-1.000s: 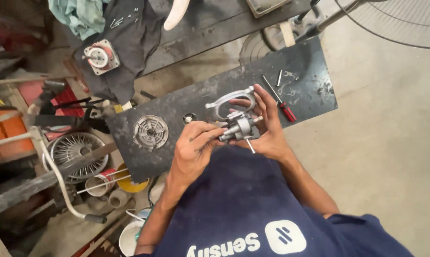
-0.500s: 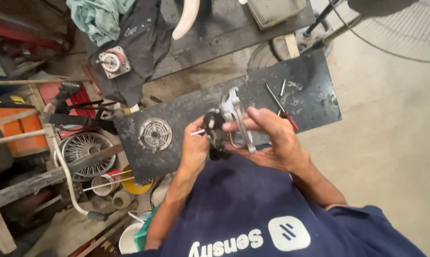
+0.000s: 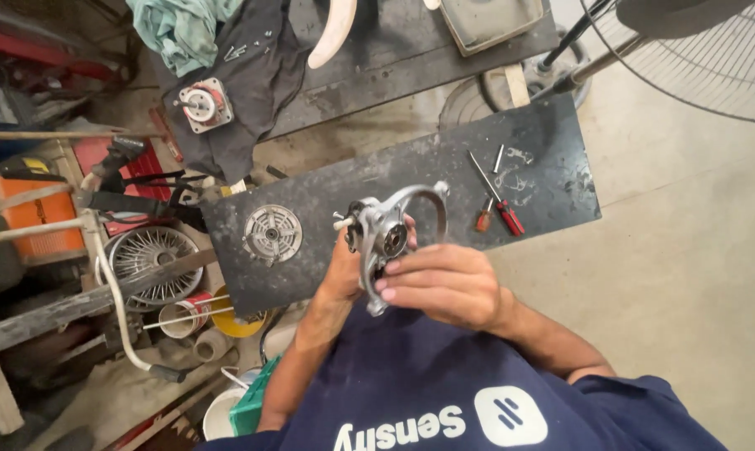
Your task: Disassembling and reassembling a fan motor on a repair bench using a screwdriver.
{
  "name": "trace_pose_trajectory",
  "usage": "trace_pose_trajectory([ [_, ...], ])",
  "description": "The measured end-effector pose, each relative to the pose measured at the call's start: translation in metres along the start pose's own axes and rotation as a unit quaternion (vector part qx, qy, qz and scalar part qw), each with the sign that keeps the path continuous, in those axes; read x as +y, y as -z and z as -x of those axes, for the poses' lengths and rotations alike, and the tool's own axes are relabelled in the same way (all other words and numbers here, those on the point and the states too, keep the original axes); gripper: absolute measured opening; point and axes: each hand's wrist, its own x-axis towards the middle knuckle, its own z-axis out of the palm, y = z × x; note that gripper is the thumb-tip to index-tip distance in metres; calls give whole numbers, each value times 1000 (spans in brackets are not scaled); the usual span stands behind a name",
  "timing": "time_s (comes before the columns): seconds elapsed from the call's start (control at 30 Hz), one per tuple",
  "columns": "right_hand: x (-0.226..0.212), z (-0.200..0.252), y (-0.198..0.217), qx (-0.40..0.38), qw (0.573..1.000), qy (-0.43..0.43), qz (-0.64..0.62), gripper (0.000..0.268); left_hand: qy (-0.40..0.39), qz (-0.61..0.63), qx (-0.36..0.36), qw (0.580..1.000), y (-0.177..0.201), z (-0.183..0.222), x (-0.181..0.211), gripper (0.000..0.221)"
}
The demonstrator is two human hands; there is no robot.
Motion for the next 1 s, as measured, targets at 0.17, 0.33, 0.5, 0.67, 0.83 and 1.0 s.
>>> trace_pose_trajectory([
  [0.17,19,28,15,106,988,-112,-9,12,-66,-108,65,990,0,-7,-1,17],
  [0.33,18,21,11,200,951,-215,-99,25,-72,-100,87,989,10,-2,-1,18],
  [0.5,38,54,17,230,937,-260,-36,36,-80,-145,34,986,-10,6,20,34],
  [0.67,34,48,16,245,925,-282,-67,33,-62,-161,58,983,-30,14,37,22],
  [0.83,26,37,13,257,918,-292,-71,32,-16,-127,69,989,-41,17,51,19],
  [1.0,30,44,12,251,924,-279,-77,34,-24,-81,83,993,11,5,-8,22],
])
